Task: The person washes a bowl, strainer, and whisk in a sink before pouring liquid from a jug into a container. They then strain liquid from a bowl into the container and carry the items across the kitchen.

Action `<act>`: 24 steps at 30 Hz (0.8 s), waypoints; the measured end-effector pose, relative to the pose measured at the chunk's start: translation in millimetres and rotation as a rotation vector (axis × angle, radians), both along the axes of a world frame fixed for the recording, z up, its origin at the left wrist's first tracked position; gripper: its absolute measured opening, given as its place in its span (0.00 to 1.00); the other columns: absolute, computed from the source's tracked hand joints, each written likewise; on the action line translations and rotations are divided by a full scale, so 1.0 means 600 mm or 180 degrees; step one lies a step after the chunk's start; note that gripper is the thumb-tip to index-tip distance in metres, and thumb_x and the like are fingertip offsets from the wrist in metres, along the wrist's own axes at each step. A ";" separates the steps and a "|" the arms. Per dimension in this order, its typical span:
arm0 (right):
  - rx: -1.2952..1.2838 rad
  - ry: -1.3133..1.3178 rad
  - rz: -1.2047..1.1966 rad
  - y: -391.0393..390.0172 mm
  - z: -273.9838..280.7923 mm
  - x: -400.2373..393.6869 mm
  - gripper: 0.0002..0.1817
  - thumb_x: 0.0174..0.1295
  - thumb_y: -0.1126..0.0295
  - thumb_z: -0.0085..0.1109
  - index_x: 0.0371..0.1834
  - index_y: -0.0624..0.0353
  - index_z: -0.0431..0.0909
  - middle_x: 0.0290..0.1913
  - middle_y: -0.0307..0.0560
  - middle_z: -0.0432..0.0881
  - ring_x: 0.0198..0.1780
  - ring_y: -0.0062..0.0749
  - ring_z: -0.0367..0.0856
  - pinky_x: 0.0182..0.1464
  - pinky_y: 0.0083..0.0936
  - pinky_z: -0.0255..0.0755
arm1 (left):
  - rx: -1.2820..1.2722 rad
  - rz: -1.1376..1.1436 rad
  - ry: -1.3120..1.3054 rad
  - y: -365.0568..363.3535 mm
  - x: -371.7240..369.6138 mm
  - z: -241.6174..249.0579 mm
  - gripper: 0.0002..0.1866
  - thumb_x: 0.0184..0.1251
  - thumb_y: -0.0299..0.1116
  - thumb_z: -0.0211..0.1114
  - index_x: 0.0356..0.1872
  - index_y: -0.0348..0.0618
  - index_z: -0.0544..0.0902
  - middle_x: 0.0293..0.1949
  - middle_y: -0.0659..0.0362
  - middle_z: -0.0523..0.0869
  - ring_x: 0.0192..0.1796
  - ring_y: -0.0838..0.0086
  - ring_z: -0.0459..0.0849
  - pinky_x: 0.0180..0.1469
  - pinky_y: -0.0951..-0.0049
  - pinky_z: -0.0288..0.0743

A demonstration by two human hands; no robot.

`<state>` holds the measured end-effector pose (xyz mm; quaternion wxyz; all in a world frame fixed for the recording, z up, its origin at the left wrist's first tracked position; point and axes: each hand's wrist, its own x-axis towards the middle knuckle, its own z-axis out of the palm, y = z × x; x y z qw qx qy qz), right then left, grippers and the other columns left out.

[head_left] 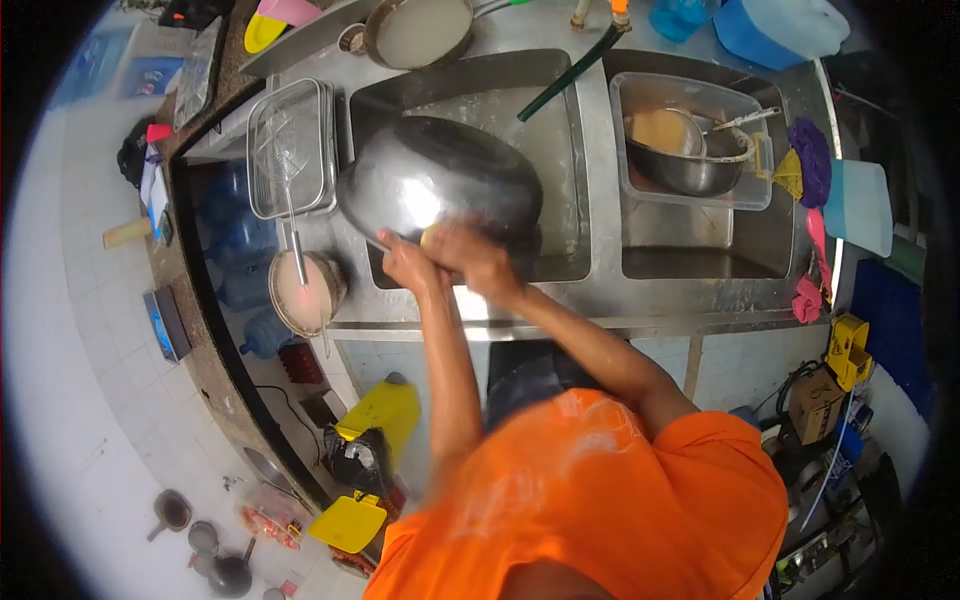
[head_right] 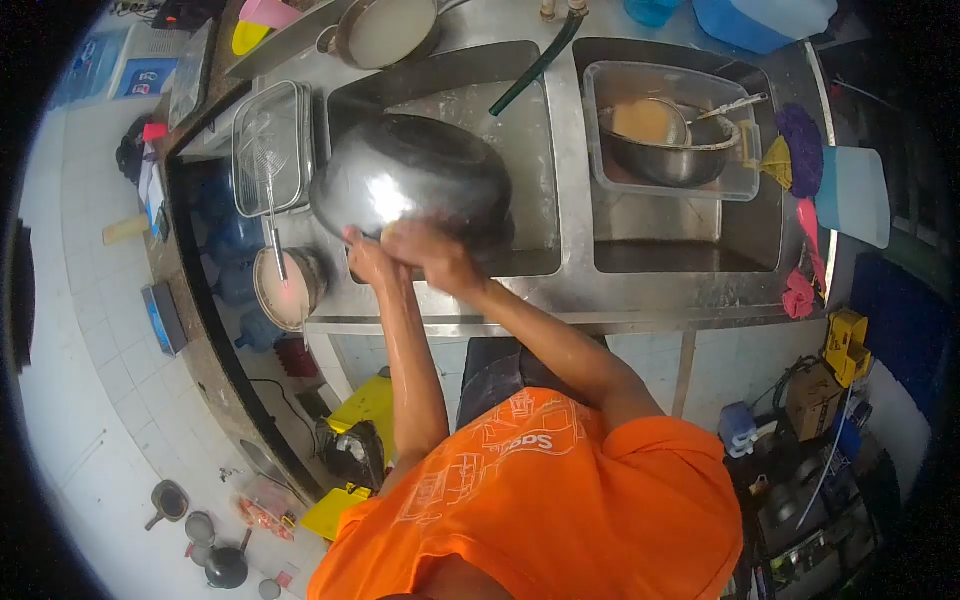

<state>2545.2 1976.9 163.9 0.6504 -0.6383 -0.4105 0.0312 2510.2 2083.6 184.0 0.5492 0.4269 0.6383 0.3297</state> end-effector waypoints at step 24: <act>-0.1373 0.0461 -0.2137 -0.250 -0.045 0.124 0.05 0.56 0.78 0.57 0.35 0.61 0.78 0.37 0.48 0.81 0.41 0.40 0.81 0.45 0.29 0.73 | -0.1320 -0.0333 -0.0351 0.219 -0.060 -0.213 0.19 0.62 0.29 0.49 0.52 0.29 0.71 0.50 0.50 0.77 0.44 0.59 0.81 0.47 0.56 0.77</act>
